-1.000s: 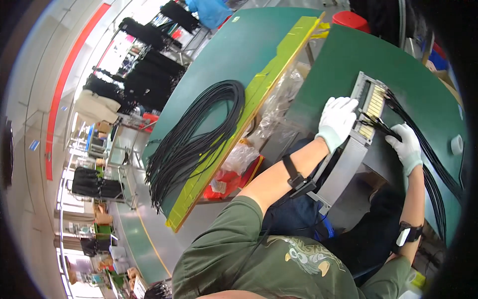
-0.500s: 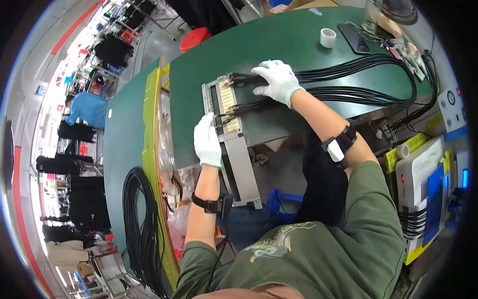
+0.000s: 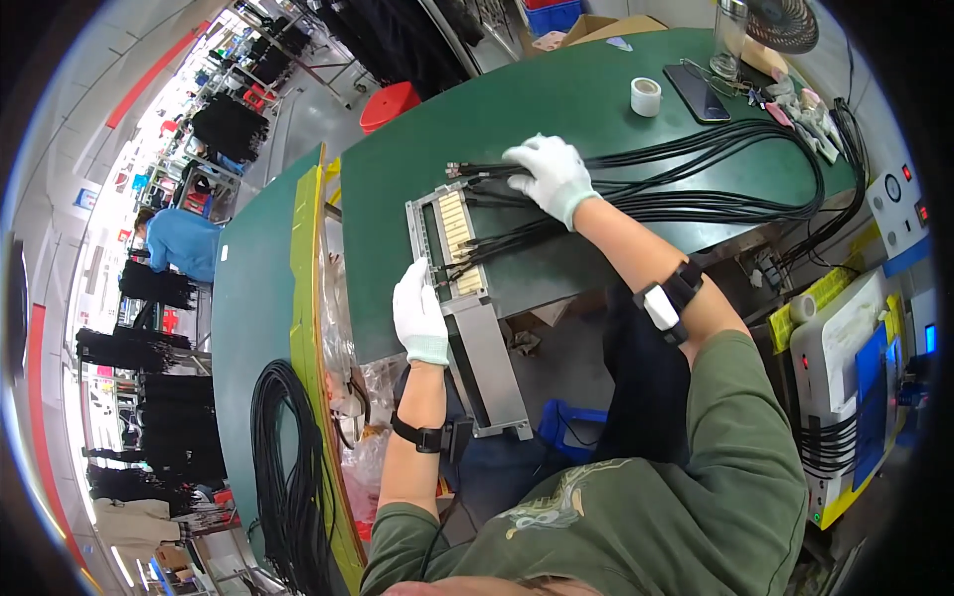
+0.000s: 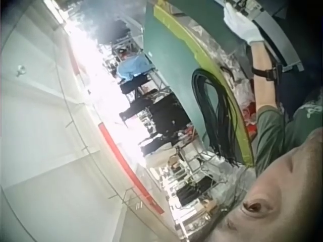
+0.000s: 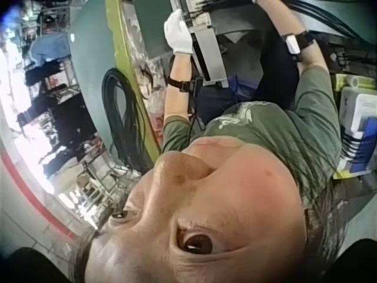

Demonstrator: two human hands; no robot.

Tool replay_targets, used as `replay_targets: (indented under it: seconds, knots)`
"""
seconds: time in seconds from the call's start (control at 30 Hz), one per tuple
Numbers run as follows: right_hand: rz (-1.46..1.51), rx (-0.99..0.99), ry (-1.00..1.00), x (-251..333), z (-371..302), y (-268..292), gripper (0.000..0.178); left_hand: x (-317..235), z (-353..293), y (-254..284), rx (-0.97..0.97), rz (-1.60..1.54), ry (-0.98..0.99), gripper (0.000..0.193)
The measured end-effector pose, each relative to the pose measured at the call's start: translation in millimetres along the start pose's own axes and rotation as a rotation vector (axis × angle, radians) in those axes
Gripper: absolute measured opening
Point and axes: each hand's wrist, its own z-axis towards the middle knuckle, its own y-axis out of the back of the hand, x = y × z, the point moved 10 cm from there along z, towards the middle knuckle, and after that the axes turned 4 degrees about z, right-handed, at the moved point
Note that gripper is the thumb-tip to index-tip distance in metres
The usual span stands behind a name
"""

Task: Organizing bundles of black cables and inserting them into a metal organizing fixture on a factory workbench.

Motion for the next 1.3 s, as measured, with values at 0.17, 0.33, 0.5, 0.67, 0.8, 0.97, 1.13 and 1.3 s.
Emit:
replay_targets:
  seconds: [0.17, 0.33, 0.5, 0.67, 0.8, 0.97, 1.13, 1.3]
  knots:
    - [0.065, 0.384, 0.175, 64.7, -28.0, -30.1, 0.025, 13.0, -0.3, 3.1, -0.036, -0.047, -0.022, 0.036]
    - [0.168, 0.512, 0.043, 52.3, -27.9, -48.9, 0.022, 0.2, 3.7, 6.2, -0.068, -0.108, -0.039, 0.034]
    - [0.168, 0.261, 0.095, 35.1, -17.9, -36.7, 0.019, 1.1, 1.4, 4.4, -0.062, -0.125, 0.0, 0.032]
    - [0.173, 0.2, 0.148, 53.1, -19.9, -18.8, 0.018, 6.8, 1.0, 5.4, -0.057, -0.158, 0.045, 0.029]
    - [0.258, 0.367, 0.195, 74.2, -31.2, -33.3, 0.017, 1.3, 3.2, 12.2, -0.102, -0.143, -0.007, 0.023]
    - [0.246, 0.455, 0.327, 98.5, -45.2, -48.3, 0.019, -21.3, 3.8, 20.9, -0.136, -0.168, -0.138, 0.013]
    - [0.349, 0.505, 0.267, 124.6, -48.5, -52.7, 0.027, -29.3, 5.1, 20.5, -0.047, -0.274, -0.141, 0.012]
    - [0.288, 0.516, 0.29, 124.3, -53.0, -51.2, 0.021, -22.4, 3.1, 18.9, 0.001, -0.347, -0.132, 0.008]
